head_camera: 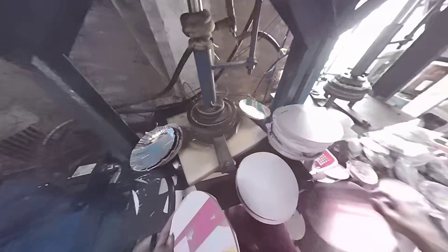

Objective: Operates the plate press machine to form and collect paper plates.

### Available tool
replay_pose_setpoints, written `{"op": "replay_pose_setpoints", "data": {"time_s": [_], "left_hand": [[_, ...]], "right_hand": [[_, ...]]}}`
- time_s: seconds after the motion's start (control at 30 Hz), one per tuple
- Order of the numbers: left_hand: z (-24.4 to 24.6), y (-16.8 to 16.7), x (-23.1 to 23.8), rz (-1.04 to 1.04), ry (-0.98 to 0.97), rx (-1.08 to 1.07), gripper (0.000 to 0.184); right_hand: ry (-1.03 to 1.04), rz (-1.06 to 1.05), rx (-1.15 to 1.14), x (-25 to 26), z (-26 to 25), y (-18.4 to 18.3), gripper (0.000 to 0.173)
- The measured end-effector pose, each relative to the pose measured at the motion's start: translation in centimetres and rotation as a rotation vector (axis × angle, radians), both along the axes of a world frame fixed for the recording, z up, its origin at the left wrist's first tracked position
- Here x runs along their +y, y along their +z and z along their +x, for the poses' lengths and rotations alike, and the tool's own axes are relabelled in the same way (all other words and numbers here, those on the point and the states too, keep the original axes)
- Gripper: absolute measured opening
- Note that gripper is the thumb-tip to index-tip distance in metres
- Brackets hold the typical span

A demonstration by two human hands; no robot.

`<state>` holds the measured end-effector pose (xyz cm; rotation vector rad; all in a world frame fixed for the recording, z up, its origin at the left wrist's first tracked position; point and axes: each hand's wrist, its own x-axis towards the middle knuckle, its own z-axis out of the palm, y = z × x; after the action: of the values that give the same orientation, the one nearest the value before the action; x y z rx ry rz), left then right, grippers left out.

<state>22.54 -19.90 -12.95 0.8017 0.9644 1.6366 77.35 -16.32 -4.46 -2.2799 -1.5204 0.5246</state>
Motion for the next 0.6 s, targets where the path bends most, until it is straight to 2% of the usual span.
{"op": "replay_pose_setpoints", "data": {"time_s": [0.07,0.13,0.2,0.27,0.3,0.4,0.43,0.47,0.53,0.57,0.6], "left_hand": [[1.0,0.7,0.6,-0.001,-0.030,0.011,0.039],[2.0,1.9,0.8,-0.004,-0.029,-0.022,0.044],[2.5,2.6,0.5,0.013,-0.031,-0.056,0.045],[2.7,2.3,0.4,0.038,-0.079,-0.073,0.043],[2.8,2.1,0.4,0.044,-0.093,-0.084,0.042],[2.6,1.5,-0.1,0.039,-0.081,-0.049,0.039],[2.4,1.6,-0.4,0.025,-0.050,-0.007,0.039],[2.2,1.6,-0.7,0.012,-0.011,0.031,0.039],[1.7,1.8,-1.3,-0.002,0.055,0.054,0.038],[1.5,1.7,-1.6,-0.009,0.078,0.043,0.037],[1.3,1.5,-1.8,-0.015,0.103,0.033,0.037]], "right_hand": [[-0.047,-0.057,0.065,1.1,-1.4,-3.2,0.033],[-0.004,0.113,0.005,2.3,-3.5,-5.6,0.030],[0.074,0.455,-0.079,3.6,-8.5,-5.4,0.025],[0.144,0.575,0.025,5.1,-14.1,-3.7,0.020],[0.223,0.610,0.059,6.3,-16.3,-3.7,0.023],[0.416,0.577,-0.159,11.2,-19.5,-5.8,0.063],[0.426,0.514,-0.211,12.4,-19.9,-6.2,0.069],[0.425,0.485,-0.226,13.3,-20.3,-5.9,0.066],[0.409,0.554,-0.226,14.2,-20.9,-5.1,0.045],[0.401,0.550,-0.204,14.2,-21.0,-4.7,0.041],[0.399,0.516,-0.177,14.4,-20.8,-4.4,0.044]]}}
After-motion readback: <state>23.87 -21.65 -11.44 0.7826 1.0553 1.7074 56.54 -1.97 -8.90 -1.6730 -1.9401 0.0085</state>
